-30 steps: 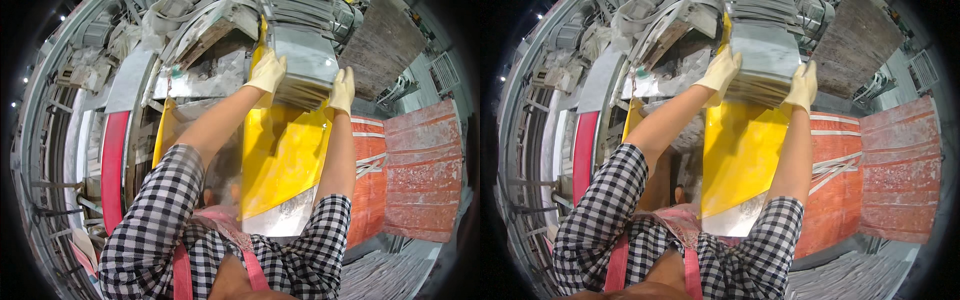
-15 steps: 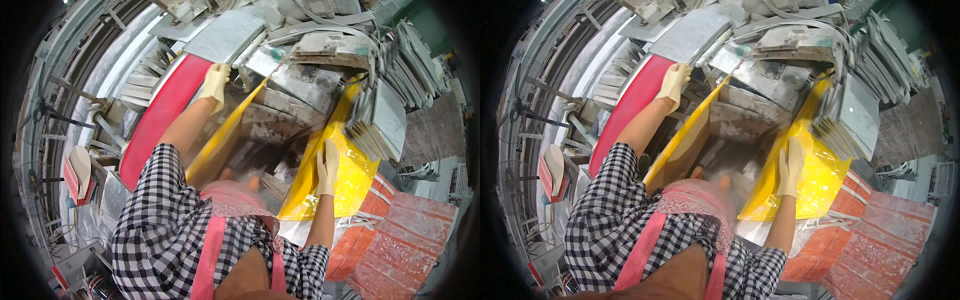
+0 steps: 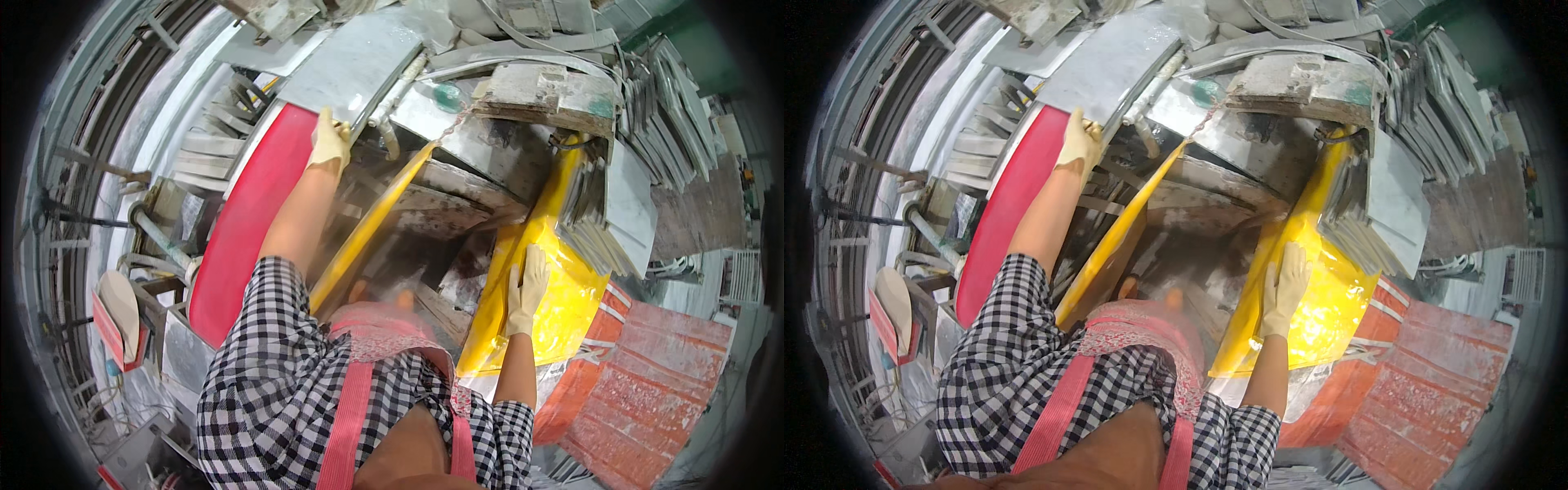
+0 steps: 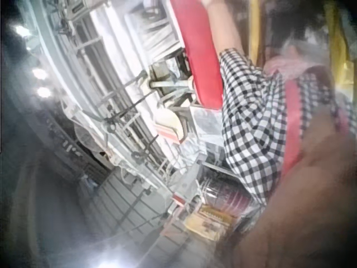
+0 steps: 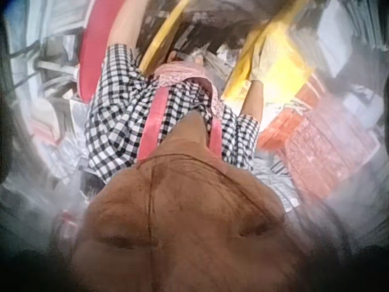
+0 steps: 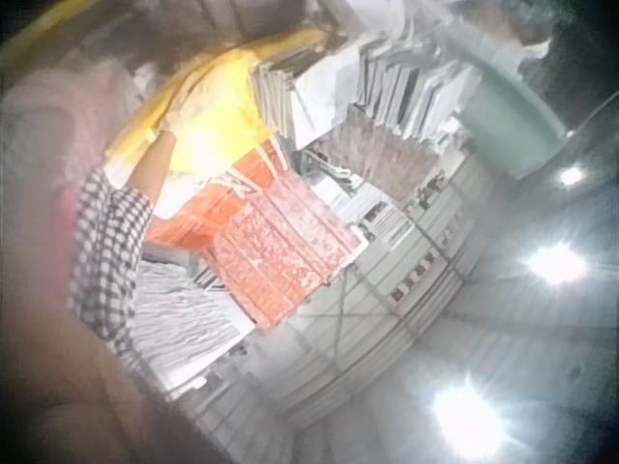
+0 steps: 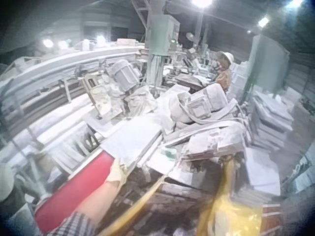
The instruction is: The person repeatedly picks up rectangular tiles from a conveyor and stacks them on a yellow tray. The person wears gloves and uses both hands to lift and place the tiles. The task continues throughout the clip with no other distinct actions.
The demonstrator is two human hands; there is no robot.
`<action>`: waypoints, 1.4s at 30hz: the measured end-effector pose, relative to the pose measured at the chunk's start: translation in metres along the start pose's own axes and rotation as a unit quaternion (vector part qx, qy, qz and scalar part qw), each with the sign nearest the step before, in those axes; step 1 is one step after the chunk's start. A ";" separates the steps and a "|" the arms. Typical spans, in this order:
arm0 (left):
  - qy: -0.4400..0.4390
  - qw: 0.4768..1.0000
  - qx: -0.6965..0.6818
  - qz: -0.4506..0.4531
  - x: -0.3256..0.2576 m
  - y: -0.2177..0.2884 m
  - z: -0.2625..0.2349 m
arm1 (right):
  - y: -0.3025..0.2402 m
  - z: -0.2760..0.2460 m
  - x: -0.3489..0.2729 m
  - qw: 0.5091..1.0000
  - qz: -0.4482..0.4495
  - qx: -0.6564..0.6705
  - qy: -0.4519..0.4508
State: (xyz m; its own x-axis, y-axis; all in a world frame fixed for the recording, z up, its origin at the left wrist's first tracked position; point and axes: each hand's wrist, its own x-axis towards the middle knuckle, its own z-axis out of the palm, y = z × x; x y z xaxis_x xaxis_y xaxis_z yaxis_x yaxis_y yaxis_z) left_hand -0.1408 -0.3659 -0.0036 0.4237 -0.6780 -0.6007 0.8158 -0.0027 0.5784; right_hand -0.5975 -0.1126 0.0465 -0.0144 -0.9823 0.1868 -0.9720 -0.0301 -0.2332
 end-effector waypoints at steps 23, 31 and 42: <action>-0.257 0.951 0.170 0.023 -0.007 0.098 -0.014 | 0.166 -0.150 0.142 0.961 0.139 -0.201 0.128; -0.381 0.887 0.260 -0.005 -0.195 0.071 0.038 | 0.143 -0.171 0.123 0.945 0.154 -0.227 0.176; -0.568 0.780 0.192 -0.181 -0.366 -0.116 0.133 | 0.168 -0.172 0.078 0.963 0.031 -0.057 0.260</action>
State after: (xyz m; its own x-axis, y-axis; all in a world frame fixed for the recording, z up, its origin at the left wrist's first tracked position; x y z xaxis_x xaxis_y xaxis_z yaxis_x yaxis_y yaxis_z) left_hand -0.4429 -0.2156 0.2226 -0.6062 -0.7952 -0.0133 0.5302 -0.4165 0.7385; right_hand -0.8022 -0.1626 0.1865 -0.1606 -0.7550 0.6357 -0.9844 0.0759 -0.1586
